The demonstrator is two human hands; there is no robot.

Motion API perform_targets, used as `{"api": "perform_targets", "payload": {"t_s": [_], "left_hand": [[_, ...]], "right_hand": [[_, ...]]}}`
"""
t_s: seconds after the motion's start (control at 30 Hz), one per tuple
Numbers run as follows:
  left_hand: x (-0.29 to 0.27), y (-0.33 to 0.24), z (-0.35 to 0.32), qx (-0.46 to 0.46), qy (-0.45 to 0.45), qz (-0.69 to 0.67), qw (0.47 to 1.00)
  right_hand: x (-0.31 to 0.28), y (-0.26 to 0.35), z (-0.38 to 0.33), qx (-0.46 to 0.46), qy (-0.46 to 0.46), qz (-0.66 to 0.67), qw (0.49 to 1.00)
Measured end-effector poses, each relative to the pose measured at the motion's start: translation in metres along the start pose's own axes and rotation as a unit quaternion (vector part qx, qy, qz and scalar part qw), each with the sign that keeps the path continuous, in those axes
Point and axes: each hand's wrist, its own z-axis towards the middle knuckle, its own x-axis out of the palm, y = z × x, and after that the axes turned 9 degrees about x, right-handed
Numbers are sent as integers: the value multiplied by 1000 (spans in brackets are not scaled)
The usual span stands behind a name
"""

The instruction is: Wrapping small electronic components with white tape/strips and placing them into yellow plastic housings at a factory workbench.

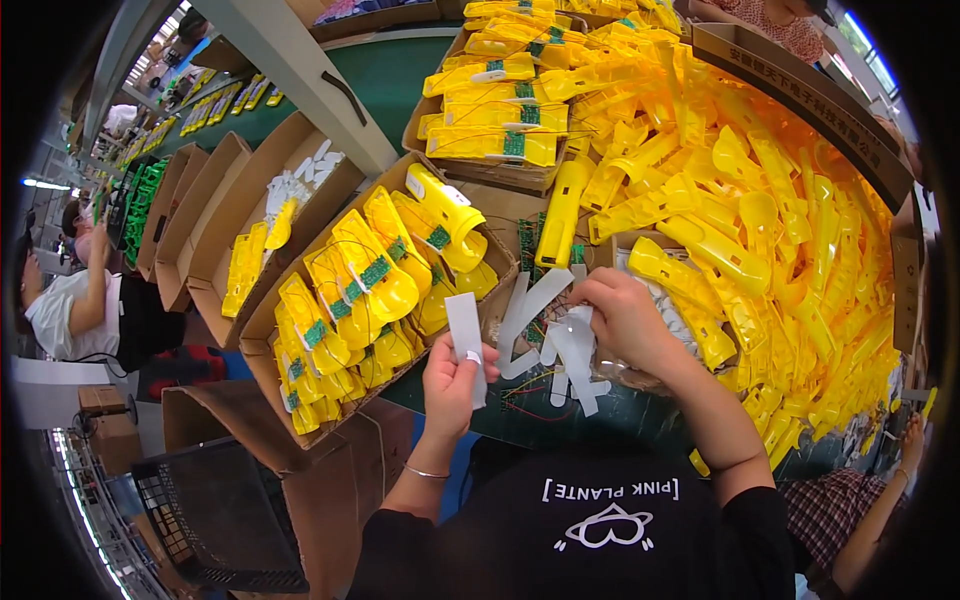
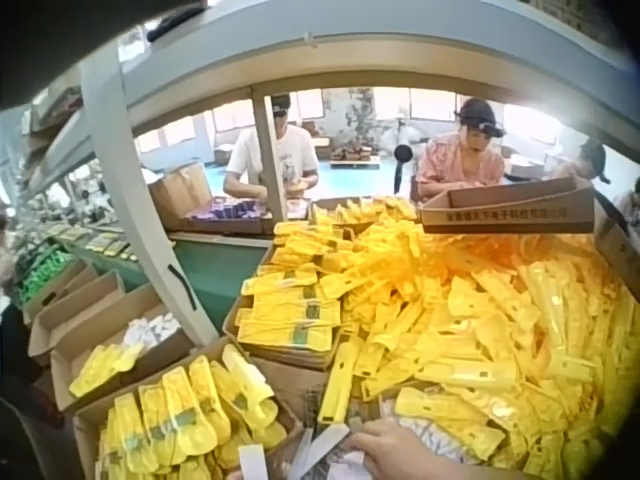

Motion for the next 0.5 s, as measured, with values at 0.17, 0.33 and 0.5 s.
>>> {"api": "perform_targets", "payload": {"t_s": [0.17, 0.33, 0.5], "left_hand": [[3, 17, 3, 148, -15, 292, 945], [23, 35, 24, 271, 14, 485, 831], [16, 40, 34, 265, 99, 456, 844]], "right_hand": [[9, 5, 3, -73, 6, -163, 984], [36, 9, -3, -69, 78, -318, 943], [21, 9, 7, -4, 96, -258, 961]]}}
